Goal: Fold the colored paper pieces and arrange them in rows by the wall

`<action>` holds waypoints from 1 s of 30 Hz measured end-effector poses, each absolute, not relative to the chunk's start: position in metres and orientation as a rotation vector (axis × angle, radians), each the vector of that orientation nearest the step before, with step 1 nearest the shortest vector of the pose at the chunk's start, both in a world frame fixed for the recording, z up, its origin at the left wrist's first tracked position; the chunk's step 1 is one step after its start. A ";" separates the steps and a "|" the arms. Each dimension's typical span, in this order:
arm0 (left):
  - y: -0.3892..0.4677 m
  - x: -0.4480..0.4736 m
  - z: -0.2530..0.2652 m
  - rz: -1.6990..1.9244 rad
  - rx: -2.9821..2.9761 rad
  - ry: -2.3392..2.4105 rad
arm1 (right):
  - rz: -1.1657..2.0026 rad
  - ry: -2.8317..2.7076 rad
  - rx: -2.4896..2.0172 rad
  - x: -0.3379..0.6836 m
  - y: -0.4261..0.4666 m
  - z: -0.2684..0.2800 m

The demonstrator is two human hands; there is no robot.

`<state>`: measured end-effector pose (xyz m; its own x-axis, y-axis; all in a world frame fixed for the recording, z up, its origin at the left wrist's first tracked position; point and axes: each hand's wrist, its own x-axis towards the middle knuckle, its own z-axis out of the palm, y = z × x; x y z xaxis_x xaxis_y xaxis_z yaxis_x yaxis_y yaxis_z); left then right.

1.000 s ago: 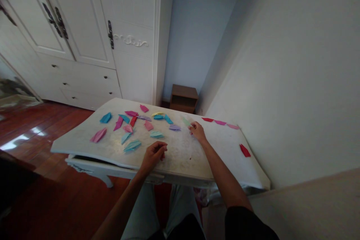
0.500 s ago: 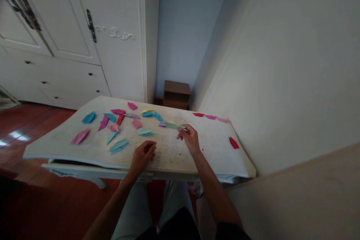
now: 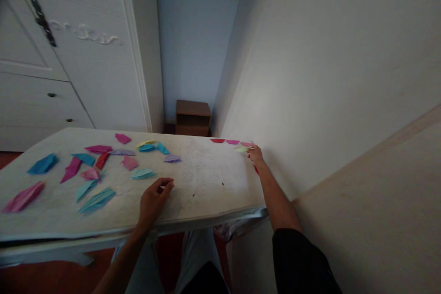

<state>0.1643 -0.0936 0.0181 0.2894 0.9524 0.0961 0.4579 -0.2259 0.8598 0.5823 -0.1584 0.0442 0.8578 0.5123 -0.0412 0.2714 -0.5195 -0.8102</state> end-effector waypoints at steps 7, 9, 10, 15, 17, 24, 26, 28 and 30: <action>-0.092 0.173 0.016 0.875 1.801 1.197 | 0.370 -0.523 -2.538 0.631 -0.161 0.044; -0.092 0.172 0.016 0.883 1.774 1.183 | 0.325 -0.549 -2.631 0.635 -0.160 0.044; -0.093 0.171 0.016 0.885 1.765 1.177 | 0.286 -0.568 -2.675 0.635 -0.161 0.044; -0.093 0.169 0.013 0.895 1.750 1.159 | 0.028 -0.808 -2.824 0.627 -0.168 0.047; -0.093 0.168 0.011 0.890 1.745 1.150 | -0.021 -0.987 -2.838 0.622 -0.171 0.047; -0.092 0.169 0.011 0.899 1.690 1.113 | -0.016 -1.470 -2.869 0.616 -0.176 0.041; -0.093 0.169 0.012 0.903 1.690 1.120 | -0.007 -1.559 -2.874 0.615 -0.175 0.042; -0.094 0.168 0.014 0.906 1.699 1.128 | -0.004 -1.650 -2.866 0.612 -0.172 0.045; -0.094 0.168 0.016 0.914 1.700 1.128 | 0.003 -1.755 -2.834 0.607 -0.168 0.048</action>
<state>0.1679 -0.0945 0.0157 0.3181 0.9421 0.1058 0.2984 -0.2054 0.9321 0.6066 -0.1676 0.0485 0.4507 0.8868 -0.1018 0.8871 -0.4324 0.1614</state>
